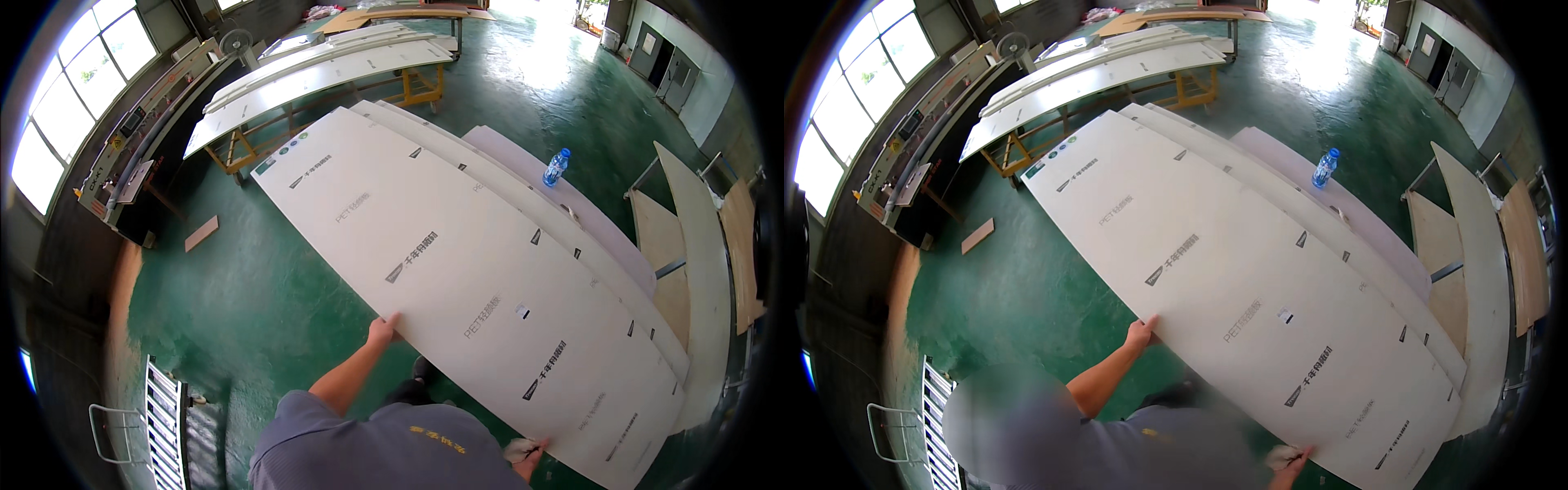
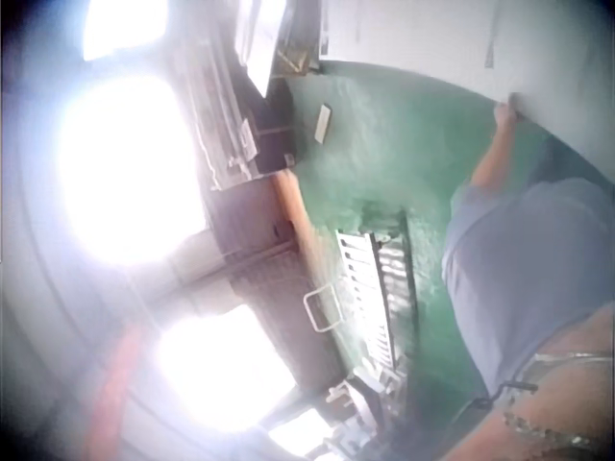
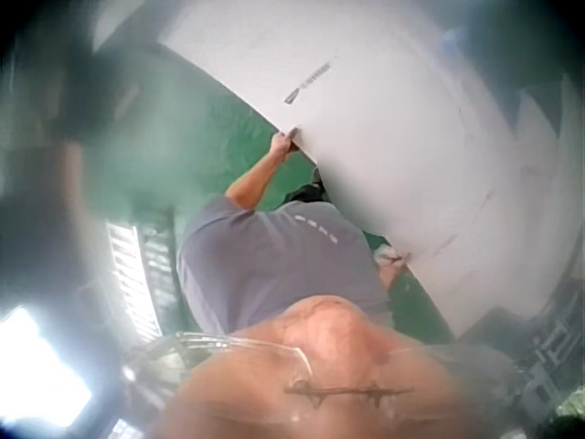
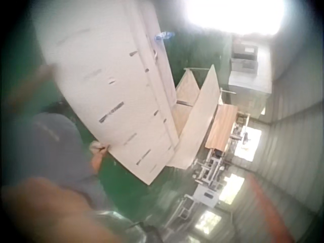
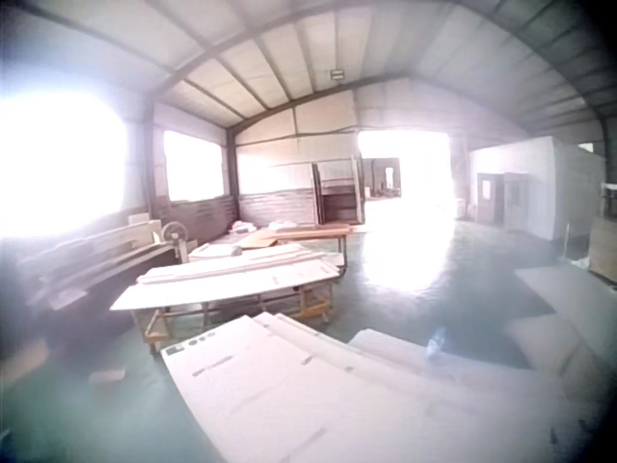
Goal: The person wipes the surface of large white panels with a cloth, flips them over, and stacks them on a table. The person repeats this process for multiple panels in a workshop setting.
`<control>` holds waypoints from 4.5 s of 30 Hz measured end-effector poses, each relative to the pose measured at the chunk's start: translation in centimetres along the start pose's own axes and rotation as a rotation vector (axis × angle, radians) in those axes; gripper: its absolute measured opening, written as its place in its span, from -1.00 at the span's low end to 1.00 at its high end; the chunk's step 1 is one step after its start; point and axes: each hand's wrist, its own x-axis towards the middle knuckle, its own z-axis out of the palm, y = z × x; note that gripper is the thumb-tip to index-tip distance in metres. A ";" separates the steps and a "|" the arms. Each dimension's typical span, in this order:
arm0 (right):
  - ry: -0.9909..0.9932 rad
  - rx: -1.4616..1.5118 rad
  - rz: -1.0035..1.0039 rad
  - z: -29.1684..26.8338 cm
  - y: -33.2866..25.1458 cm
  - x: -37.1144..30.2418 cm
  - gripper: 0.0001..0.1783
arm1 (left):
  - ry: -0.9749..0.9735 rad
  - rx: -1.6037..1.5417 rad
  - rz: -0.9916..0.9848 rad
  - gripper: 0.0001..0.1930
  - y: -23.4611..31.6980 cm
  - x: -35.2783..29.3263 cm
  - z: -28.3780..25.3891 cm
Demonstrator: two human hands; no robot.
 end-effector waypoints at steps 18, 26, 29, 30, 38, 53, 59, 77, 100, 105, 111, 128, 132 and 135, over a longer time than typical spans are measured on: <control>-0.092 0.059 0.051 8.5 0.9 -6.8 -0.55 | -0.242 1.275 1.430 -0.39 10.6 -5.9 -6.7; -0.019 -0.466 -0.763 19.2 -18.5 -25.6 -0.60 | -0.590 1.312 1.579 -0.54 38.9 -18.8 -7.0; 0.018 -0.553 -1.150 25.0 -25.0 -27.1 -0.58 | -0.817 1.266 1.520 -0.57 50.7 -19.2 -3.1; 0.044 -0.609 -1.303 28.4 -26.1 -27.2 -0.63 | -0.802 1.242 1.406 -0.61 53.5 -18.8 -1.4; 0.553 -1.242 -1.887 40.9 -40.9 -22.1 -0.47 | -0.024 1.029 1.906 -0.52 59.6 -10.1 5.6; 0.393 -1.713 -1.626 28.5 -41.9 -26.1 -0.66 | 0.096 0.856 2.036 -0.11 53.5 -10.6 -2.5; 0.514 -1.675 -1.644 27.6 -38.9 -27.2 -0.68 | 0.090 0.837 2.069 -0.13 53.1 -10.5 -5.1; 0.417 -1.891 -1.389 57.3 -48.9 -11.5 -0.44 | -0.013 1.207 1.617 -0.48 69.8 7.9 11.7; -0.080 -2.103 -0.419 58.0 -44.8 20.5 -0.40 | -0.319 1.592 0.854 -0.43 53.8 23.6 25.0; 0.050 -1.493 -0.923 49.5 -35.5 21.7 -0.51 | -0.292 1.359 1.036 -0.45 44.2 27.1 20.1; 0.254 -1.880 -1.258 44.4 -25.6 23.7 -0.31 | -0.026 1.438 1.185 -0.39 28.3 27.4 12.6; 0.663 -1.809 -0.852 44.4 -30.2 33.8 -0.08 | -0.042 1.415 1.070 -0.36 27.8 25.2 14.6; 0.171 -2.000 -1.065 51.4 -21.8 30.3 0.03 | -0.054 1.446 1.035 -0.35 28.8 24.9 12.5; 0.303 -1.971 -1.094 47.8 -27.3 32.4 0.05 | -0.051 1.441 1.054 -0.34 28.5 25.7 13.1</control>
